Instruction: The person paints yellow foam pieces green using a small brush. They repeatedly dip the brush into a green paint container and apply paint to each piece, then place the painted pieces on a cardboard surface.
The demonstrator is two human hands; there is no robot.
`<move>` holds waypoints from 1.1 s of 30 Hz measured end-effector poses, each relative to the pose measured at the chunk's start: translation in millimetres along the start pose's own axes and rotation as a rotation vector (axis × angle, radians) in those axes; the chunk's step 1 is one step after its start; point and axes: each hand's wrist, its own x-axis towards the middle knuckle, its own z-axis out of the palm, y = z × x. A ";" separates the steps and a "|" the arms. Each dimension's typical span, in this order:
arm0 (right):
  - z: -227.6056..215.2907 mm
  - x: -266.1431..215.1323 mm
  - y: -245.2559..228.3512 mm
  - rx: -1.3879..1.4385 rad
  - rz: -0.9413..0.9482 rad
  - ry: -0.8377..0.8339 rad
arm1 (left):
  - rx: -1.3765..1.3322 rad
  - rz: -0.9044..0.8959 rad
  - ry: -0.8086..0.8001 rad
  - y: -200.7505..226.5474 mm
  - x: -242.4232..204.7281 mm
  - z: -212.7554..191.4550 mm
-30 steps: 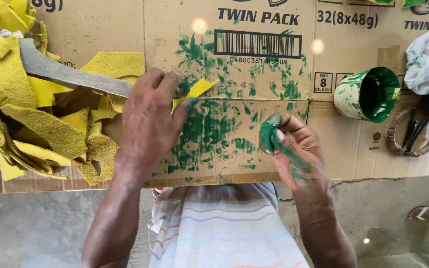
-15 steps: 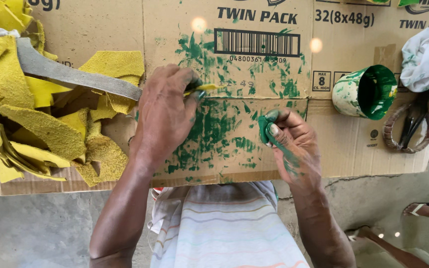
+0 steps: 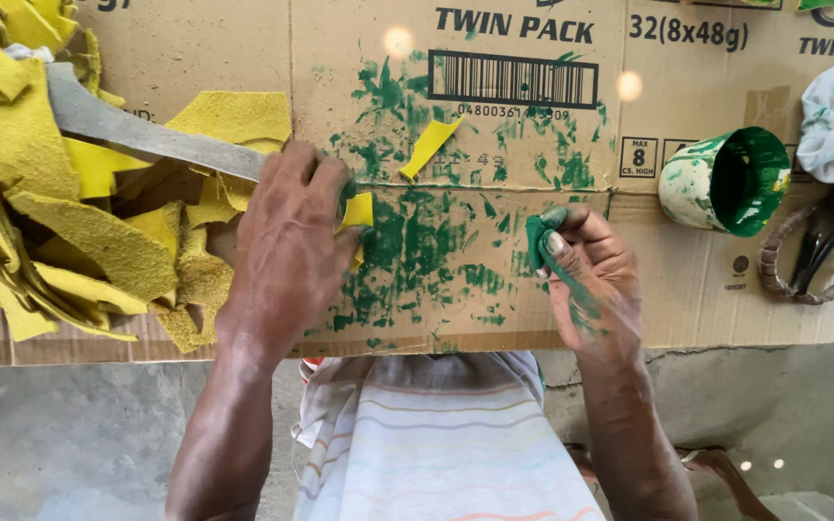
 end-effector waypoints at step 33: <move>7.8 2.2 -15.2 -0.054 -0.079 0.002 | -0.097 0.294 -0.114 34.1 38.6 35.5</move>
